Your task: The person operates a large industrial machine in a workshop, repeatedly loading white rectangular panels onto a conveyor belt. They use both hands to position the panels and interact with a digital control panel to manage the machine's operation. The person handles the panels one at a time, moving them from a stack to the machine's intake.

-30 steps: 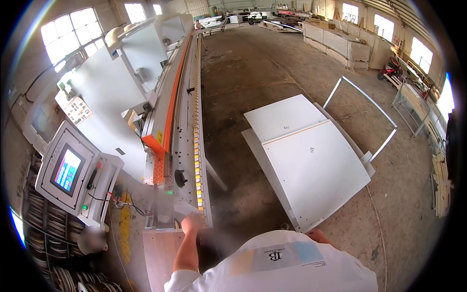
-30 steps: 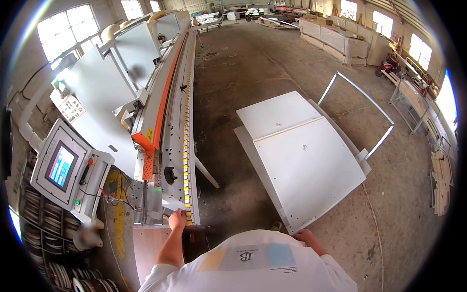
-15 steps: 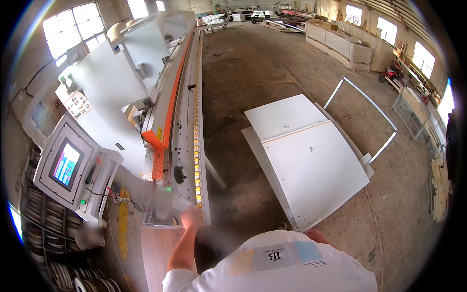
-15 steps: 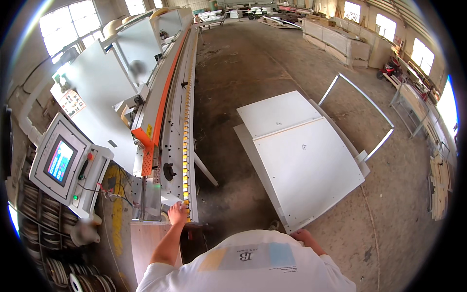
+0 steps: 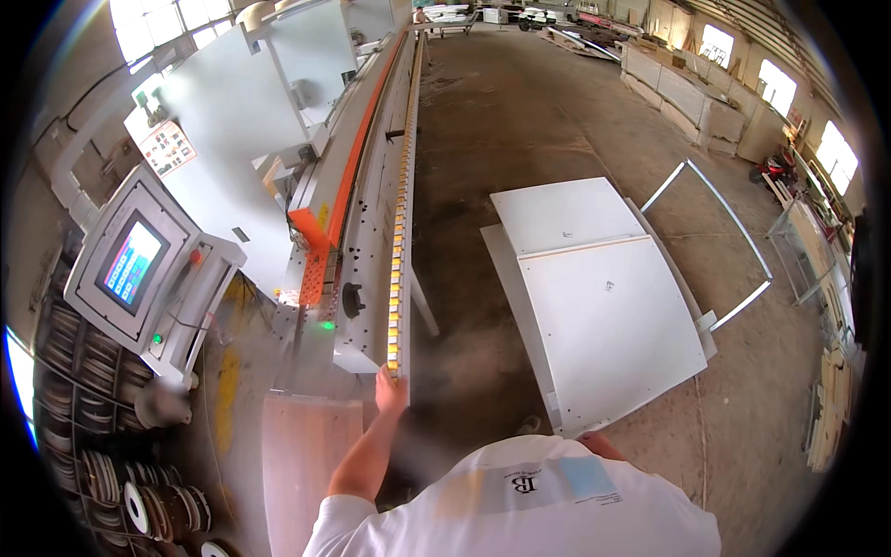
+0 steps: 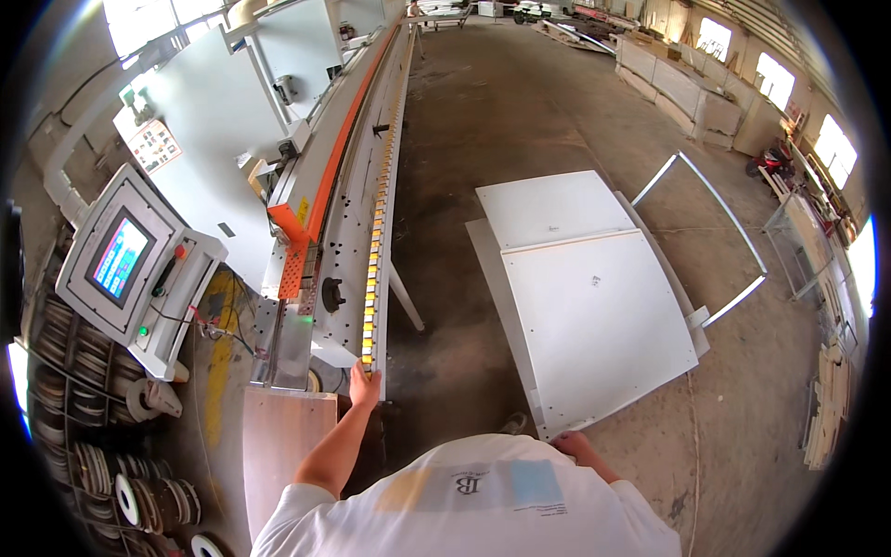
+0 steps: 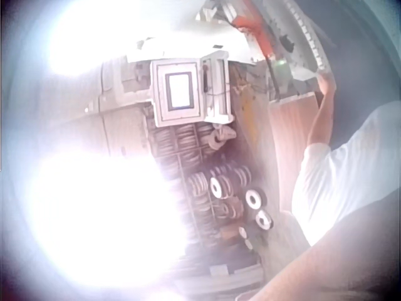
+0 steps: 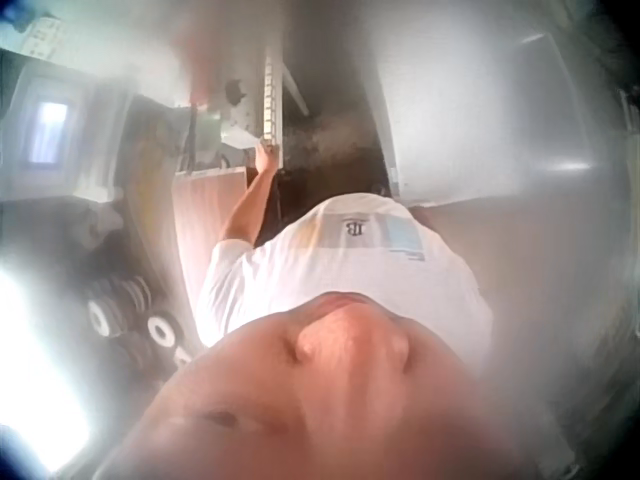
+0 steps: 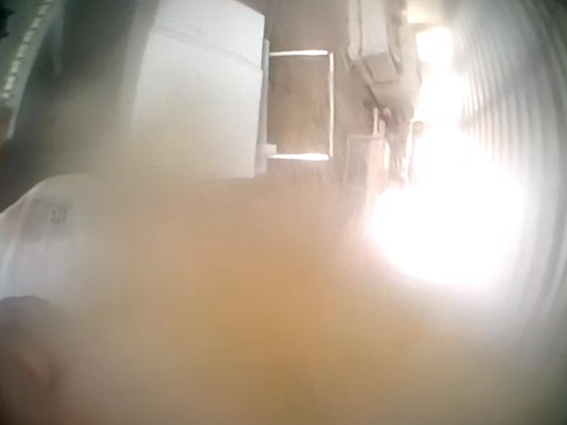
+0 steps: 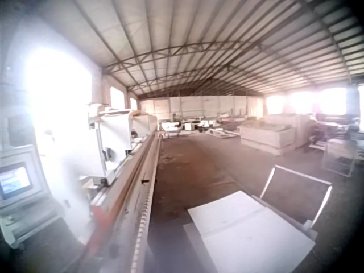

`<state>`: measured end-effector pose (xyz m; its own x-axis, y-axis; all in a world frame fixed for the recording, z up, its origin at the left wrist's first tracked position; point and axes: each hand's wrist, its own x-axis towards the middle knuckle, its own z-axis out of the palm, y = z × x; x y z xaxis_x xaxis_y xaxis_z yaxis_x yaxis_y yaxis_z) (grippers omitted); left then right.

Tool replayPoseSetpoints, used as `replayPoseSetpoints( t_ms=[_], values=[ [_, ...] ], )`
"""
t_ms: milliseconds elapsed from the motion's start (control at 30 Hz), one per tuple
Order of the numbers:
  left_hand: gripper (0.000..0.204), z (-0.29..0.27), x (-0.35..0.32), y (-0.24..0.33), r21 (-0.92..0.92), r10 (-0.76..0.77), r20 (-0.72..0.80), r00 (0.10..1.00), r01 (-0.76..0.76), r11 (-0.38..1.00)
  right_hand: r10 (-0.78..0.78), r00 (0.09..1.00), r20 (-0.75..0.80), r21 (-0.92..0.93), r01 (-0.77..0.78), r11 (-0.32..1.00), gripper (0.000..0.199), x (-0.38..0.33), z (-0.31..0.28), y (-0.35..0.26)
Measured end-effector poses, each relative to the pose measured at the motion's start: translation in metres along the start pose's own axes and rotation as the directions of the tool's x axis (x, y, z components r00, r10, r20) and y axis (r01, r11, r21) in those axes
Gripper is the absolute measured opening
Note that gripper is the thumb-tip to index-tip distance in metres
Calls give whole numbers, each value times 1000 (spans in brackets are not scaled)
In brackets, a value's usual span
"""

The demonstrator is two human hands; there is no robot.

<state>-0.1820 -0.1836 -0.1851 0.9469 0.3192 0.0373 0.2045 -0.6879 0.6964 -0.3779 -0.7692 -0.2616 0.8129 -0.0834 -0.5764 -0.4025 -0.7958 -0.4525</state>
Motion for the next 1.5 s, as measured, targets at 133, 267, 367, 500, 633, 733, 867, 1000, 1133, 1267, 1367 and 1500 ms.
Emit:
replayPoseSetpoints(
  t_ms=[133,267,367,500,633,733,867,1000,1133,1267,1367,1500],
  values=[
    [66,7,-6,11,-6,-13,21,1000,13,1000,2,999,39,50,-4,999,38,6,-14,-30],
    [67,15,-13,23,-5,2,23,1000,-2,1000,58,990,127,237,-87,968,38,-7,-38,-81],
    [68,33,-10,31,-22,57,49,997,-56,998,6,996,93,191,-24,981,38,44,-1,-7],
    [66,35,-19,35,-18,83,68,994,-81,997,51,997,53,320,-65,945,36,53,14,9],
    [67,35,-24,20,140,82,17,996,-83,987,205,974,94,550,-223,805,31,18,-5,-3],
    [69,24,-20,24,203,41,54,998,-51,978,254,964,80,554,-255,793,30,14,8,39],
    [72,29,-6,78,413,77,-35,996,-56,909,117,993,-29,435,-93,896,30,30,53,120],
    [65,56,3,109,464,292,65,954,-288,838,420,898,131,651,-398,647,31,24,33,91],
    [60,124,18,142,355,101,474,874,-295,887,463,886,11,716,-330,615,33,44,38,84],
    [56,209,45,172,264,72,756,650,-405,875,593,786,-175,755,-280,594,37,65,57,88],
    [55,289,91,203,215,106,861,498,-544,811,760,640,-112,837,-351,419,43,76,61,93],
    [53,395,173,220,286,98,854,512,-618,732,849,523,-73,772,-509,380,54,100,101,132]
  ],
)
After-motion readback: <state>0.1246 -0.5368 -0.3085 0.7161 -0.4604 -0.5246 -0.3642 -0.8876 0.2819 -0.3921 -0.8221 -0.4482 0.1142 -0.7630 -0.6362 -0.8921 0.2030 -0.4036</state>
